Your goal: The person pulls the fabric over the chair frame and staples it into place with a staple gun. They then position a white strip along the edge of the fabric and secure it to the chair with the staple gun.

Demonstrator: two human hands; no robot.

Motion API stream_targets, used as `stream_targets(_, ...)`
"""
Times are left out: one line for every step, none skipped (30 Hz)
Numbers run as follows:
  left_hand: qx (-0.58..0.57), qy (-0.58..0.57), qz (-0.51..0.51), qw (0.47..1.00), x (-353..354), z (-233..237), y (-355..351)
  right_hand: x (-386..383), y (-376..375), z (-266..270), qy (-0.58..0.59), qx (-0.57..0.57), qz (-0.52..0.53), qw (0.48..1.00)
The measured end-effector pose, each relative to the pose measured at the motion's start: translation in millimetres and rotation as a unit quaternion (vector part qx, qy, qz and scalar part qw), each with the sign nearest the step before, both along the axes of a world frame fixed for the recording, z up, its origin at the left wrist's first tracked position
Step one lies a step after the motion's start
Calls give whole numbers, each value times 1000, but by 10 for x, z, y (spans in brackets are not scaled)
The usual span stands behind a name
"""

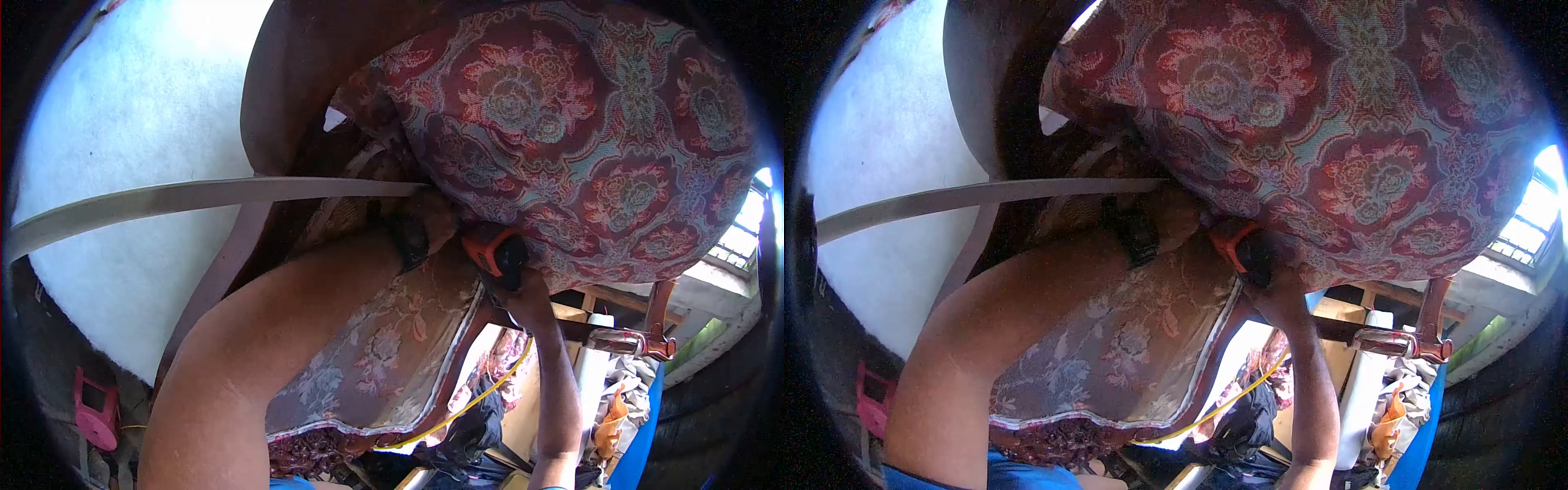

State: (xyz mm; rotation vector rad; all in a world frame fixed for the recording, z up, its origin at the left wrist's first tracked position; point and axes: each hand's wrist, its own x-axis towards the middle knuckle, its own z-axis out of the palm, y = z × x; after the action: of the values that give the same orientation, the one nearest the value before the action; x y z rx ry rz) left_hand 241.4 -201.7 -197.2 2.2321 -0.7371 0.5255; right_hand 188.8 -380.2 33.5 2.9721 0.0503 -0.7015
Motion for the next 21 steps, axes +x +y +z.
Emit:
stream_targets(16, 27, -26, 999, -4, 9, 8, 7, 39, 27, 10, -4, -15, 1000)
stream_targets(32, 53, -53, 997, -9, 25, 18, -9, 59, 47, 18, -7, -31, 999)
stream_targets(-1, 65, -70, 995, 20, -59, -41, -19, 0, 33, 11, -4, -20, 1000)
stream_targets(-33, 75, -84, 993, 66, -141, -59, -4, -48, 0, 2, 1, -6, 1000)
stream_targets(-42, 97, -84, 991, 86, -199, -99, 5, -87, -19, -1, -1, 5, 1000)
stream_targets(-51, 118, -84, 988, 95, -184, -68, 17, -78, -33, -5, -4, 17, 1000)
stream_targets(-40, 151, -73, 985, 24, 55, 95, 31, 48, 3, -2, -15, 23, 1000)
stream_targets(-40, 151, -69, 985, -16, 158, 151, -32, 116, 43, -6, -25, 32, 999)
stream_targets(-40, 151, -66, 986, -54, 245, 192, -95, 184, 83, -11, -34, 41, 999)
stream_targets(-50, 117, -70, 989, -45, 164, 177, -181, 261, 99, -23, -39, 52, 998)
stream_targets(-57, 81, -69, 993, 22, 68, 188, -316, 378, 153, -36, -51, 33, 998)
stream_targets(-73, 52, -65, 994, 88, -8, 215, -454, 536, 215, -49, -63, 13, 997)
stream_targets(-91, 27, -71, 993, 92, -77, 197, -684, 704, 365, -42, -44, -18, 998)
stream_targets(-113, 4, -81, 990, 68, -139, 144, -941, 725, 460, -62, -28, 12, 998)
stream_targets(-91, -6, -104, 990, 82, -207, 109, -1213, 831, 605, -29, -42, -69, 996)
stream_targets(-68, -19, -124, 990, 131, -277, 103, -1558, 693, 642, -52, -21, -58, 997)
stream_targets(-42, -34, -143, 988, 194, -320, 109, -1904, 556, 680, -75, 0, -46, 996)
stream_targets(-41, -41, -130, 990, 232, -368, 105, -2217, 499, 748, -98, 2, -26, 995)
stream_targets(-38, -47, -118, 991, 215, -416, 107, -2586, 453, 749, -157, 11, -72, 985)
stream_targets(-34, -52, -109, 992, 178, -431, 109, -2822, 422, 722, -159, 66, -169, 970)
stream_targets(-47, 2, -117, 992, 123, -302, 164, -3154, 245, 626, -184, 113, -275, 937)
